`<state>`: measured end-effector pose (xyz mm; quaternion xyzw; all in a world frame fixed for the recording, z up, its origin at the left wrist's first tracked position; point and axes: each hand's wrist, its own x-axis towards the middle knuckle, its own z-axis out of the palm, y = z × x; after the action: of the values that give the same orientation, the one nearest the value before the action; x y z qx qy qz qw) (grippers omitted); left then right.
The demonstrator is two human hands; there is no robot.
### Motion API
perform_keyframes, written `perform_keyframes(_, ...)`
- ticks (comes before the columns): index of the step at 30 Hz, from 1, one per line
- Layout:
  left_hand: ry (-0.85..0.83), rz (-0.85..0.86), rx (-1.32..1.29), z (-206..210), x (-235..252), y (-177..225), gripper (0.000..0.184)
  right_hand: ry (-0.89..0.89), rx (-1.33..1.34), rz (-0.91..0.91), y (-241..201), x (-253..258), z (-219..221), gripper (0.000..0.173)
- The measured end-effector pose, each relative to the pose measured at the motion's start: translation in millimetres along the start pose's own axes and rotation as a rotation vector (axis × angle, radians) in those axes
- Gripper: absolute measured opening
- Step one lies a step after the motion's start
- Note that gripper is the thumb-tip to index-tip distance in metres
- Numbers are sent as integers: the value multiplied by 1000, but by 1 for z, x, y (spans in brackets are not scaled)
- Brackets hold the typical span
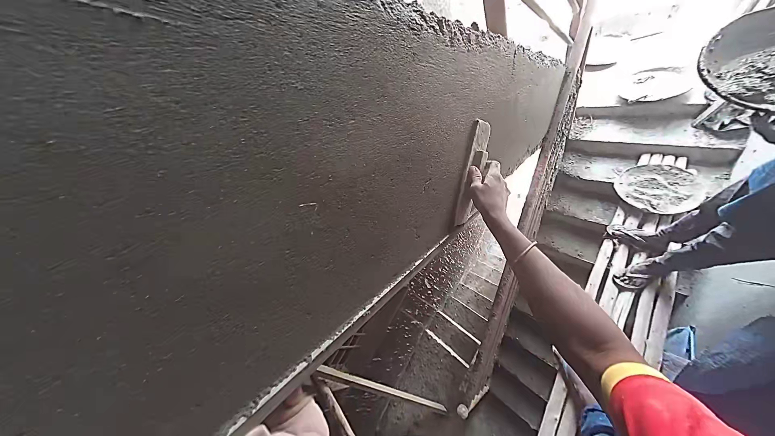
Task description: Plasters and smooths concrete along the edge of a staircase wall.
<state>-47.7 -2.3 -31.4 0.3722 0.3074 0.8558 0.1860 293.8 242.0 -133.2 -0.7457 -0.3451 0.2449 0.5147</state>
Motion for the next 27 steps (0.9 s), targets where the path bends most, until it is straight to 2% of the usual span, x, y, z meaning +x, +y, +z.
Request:
perform_keyframes(3,-150,23,-63,-47,12,-19,50,5,21,-29,-27,-39,-1,57)
perform_keyframes(8,-35,-54,-196,-32,8,-15,30,-43,51,-65,-83,-114,-11,56)
perform_keyframes(13,-18,-89,-200,-30,12,-13,44,-90,36,-194,-133,-190,-17,60)
perform_keyframes(18,-59,-94,-192,-29,12,-10,34,-201,93,-366,-182,-267,-31,56)
perform_keyframes(21,-21,-98,-176,-29,12,-8,20,-263,158,-526,-211,-305,-38,54)
perform_keyframes(24,9,-84,-153,-25,10,-7,19,-315,219,-708,-224,-314,-41,57)
perform_keyframes(27,-18,-69,-162,-27,10,-10,21,-302,223,-708,-207,-283,-40,53)
